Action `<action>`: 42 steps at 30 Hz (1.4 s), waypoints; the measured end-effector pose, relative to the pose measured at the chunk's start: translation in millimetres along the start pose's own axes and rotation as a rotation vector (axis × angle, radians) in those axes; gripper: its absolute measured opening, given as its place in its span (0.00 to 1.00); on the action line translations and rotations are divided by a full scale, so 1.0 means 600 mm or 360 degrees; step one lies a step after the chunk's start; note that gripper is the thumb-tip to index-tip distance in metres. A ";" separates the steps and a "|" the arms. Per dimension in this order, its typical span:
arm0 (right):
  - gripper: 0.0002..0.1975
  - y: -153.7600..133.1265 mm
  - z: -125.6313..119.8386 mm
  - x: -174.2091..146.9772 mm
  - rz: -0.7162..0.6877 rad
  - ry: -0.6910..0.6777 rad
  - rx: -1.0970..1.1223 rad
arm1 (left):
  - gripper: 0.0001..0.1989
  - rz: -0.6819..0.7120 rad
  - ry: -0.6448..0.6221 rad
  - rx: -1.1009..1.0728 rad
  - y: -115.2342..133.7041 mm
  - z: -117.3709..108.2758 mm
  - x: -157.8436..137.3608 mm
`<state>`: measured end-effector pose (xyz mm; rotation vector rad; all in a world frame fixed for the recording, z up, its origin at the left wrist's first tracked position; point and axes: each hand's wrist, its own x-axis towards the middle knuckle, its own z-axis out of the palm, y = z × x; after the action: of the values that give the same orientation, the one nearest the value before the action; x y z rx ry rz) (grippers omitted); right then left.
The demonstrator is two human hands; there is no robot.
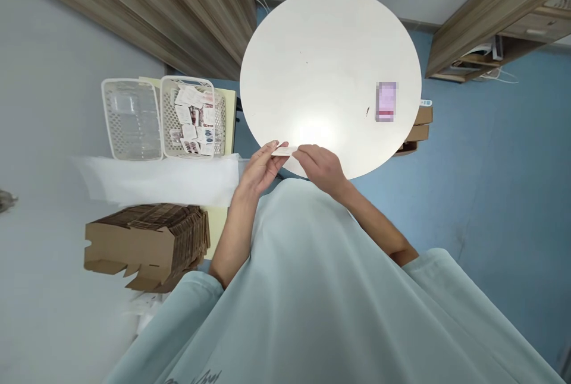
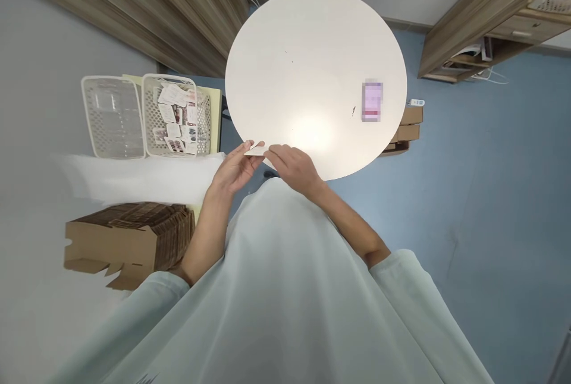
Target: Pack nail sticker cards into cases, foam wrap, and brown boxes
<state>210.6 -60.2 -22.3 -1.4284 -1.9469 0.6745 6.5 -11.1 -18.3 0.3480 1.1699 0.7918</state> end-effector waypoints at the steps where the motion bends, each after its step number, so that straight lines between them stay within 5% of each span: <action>1: 0.19 0.005 0.010 -0.012 -0.0018 -0.0032 -0.0032 | 0.10 0.0004 0.0028 0.0005 -0.003 0.002 0.002; 9: 0.20 0.015 0.043 -0.037 0.0133 0.0026 0.0178 | 0.15 0.0134 0.0101 0.0241 -0.015 -0.003 -0.011; 13: 0.20 0.025 0.063 -0.010 0.0413 0.0126 0.0468 | 0.19 0.0248 0.0207 0.0551 -0.038 -0.033 -0.004; 19: 0.13 0.086 0.144 0.044 0.0940 -0.0024 0.0818 | 0.14 0.0334 0.0447 0.1078 -0.062 -0.109 0.059; 27: 0.10 0.093 0.196 0.069 0.1291 -0.0149 0.0370 | 0.11 0.0142 0.0387 0.1524 -0.045 -0.176 0.131; 35: 0.13 0.023 0.203 0.095 0.1217 -0.0040 0.0232 | 0.12 0.0220 0.0149 0.1419 0.000 -0.269 0.114; 42: 0.17 -0.081 0.241 0.168 0.0967 -0.0073 0.0229 | 0.14 0.0347 0.0163 0.1078 0.090 -0.380 0.055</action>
<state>50.6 17.0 -66.6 -1.9347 -1.4468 1.0956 -216.6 15.8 -93.3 1.0169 1.4973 0.5822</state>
